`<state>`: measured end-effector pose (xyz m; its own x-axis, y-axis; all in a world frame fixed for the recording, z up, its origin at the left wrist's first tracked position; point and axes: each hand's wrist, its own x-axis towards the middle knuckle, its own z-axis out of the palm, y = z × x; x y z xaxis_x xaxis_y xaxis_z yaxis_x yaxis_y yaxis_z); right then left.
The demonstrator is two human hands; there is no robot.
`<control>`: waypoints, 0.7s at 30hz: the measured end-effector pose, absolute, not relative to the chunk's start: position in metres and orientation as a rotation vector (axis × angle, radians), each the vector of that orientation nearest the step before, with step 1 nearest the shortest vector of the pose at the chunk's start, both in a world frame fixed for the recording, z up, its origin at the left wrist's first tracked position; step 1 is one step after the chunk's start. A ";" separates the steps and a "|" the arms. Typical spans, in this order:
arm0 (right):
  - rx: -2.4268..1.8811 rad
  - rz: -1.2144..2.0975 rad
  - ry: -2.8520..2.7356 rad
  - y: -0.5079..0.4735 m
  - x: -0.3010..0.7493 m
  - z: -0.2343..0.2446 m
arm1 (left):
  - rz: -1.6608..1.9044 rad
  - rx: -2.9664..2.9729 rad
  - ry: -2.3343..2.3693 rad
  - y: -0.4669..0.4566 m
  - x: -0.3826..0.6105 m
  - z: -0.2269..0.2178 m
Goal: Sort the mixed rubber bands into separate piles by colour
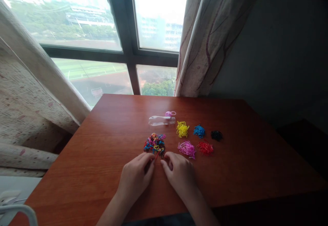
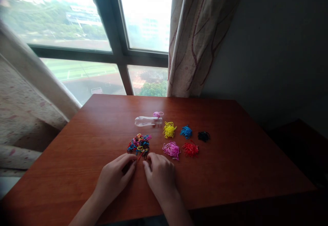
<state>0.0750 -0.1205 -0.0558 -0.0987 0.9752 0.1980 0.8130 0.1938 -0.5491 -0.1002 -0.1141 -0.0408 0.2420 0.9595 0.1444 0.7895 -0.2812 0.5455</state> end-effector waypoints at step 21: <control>-1.587 0.367 -1.939 -0.128 0.068 -0.062 | 0.630 2.184 1.621 -0.115 -0.099 -0.042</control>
<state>0.0678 -0.1276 -0.0620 -0.1055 0.9564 0.2725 0.7906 0.2469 -0.5603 -0.0995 -0.1149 -0.0417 0.2474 0.9582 0.1434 0.8038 -0.2856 0.5218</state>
